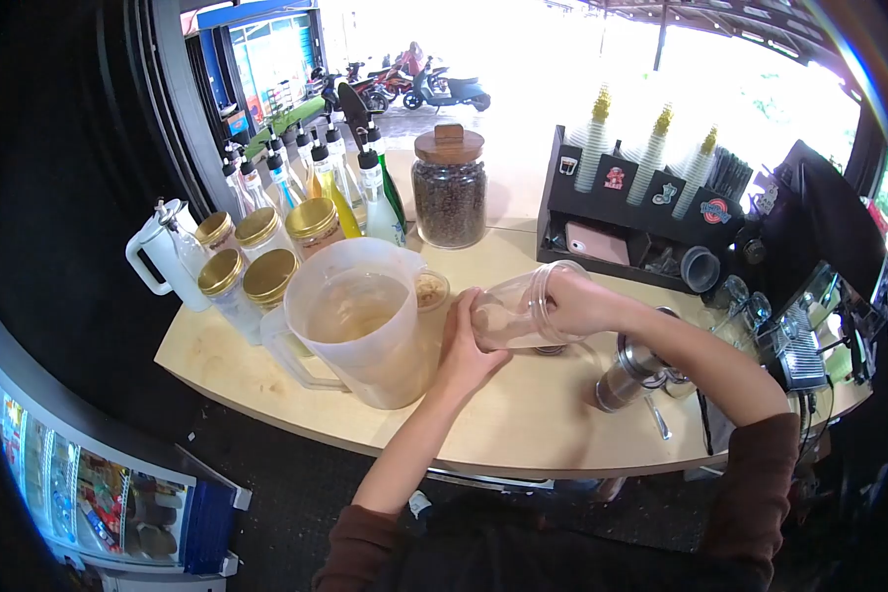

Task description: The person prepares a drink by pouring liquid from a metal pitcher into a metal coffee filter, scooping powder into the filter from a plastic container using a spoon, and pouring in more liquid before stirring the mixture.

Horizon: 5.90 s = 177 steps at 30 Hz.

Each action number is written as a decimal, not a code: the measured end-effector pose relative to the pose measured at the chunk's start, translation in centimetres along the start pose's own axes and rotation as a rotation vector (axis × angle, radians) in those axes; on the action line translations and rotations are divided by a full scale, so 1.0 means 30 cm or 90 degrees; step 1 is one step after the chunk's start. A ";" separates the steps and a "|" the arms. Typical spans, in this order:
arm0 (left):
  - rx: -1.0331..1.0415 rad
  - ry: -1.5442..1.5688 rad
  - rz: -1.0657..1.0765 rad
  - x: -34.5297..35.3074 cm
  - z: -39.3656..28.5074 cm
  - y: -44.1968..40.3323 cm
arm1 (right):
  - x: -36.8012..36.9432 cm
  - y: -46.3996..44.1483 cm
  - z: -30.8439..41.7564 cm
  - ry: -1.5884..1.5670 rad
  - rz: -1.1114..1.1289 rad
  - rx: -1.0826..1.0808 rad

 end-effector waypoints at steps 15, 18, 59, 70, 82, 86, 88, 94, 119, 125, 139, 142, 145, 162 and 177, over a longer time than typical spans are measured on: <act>0.001 -0.015 0.001 -0.003 0.018 0.002 | -0.001 0.014 0.002 0.050 0.046 -0.058; 0.006 -0.023 0.002 -0.005 0.018 0.001 | -0.016 0.024 0.027 0.042 0.040 -0.065; -0.046 -0.023 -0.037 0.001 0.037 0.012 | -0.181 0.098 0.096 -0.013 -0.086 -0.061; -0.032 -0.057 -0.077 -0.003 0.004 0.018 | -0.188 0.127 0.039 -0.144 -0.071 -0.040; -0.108 0.025 -0.055 0.019 0.058 0.012 | -0.281 0.362 -0.044 -0.263 -0.209 0.030; -0.103 0.013 -0.054 0.028 0.061 0.012 | -0.267 0.517 -0.101 -0.220 -0.285 0.011; -0.055 -0.014 -0.066 0.032 0.085 0.010 | -0.257 0.599 -0.122 -0.166 -0.284 0.035; -0.064 0.008 -0.069 0.039 0.046 0.018 | -0.234 0.771 -0.159 -0.112 -0.369 0.095; -0.067 0.009 -0.082 0.045 0.074 0.014 | -0.156 0.775 -0.225 0.037 -0.474 -0.029; -0.091 0.046 -0.059 0.045 0.046 0.013 | -0.152 0.759 -0.222 0.040 -0.467 -0.024; -0.101 0.048 -0.065 0.047 0.036 0.013 | -0.138 0.811 -0.221 0.048 -0.467 -0.023; -0.098 0.052 -0.063 0.044 0.030 0.013 | -0.122 0.829 -0.204 0.019 -0.446 0.009; -0.091 0.030 -0.057 0.042 0.049 0.012 | -0.118 0.834 -0.176 -0.037 -0.410 0.049; -0.073 0.097 -0.014 0.045 0.127 0.020 | -0.278 0.237 0.016 -0.062 -0.239 -0.075; -0.092 0.101 0.035 0.044 0.108 0.023 | -0.233 0.010 0.087 0.275 -0.122 -0.074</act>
Point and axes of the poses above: each hand's wrist, its own y-axis away from the middle knuckle, its own x-axis out of the palm, z = x × y, the point moved 2 cm from there along -y, towards the middle knuckle
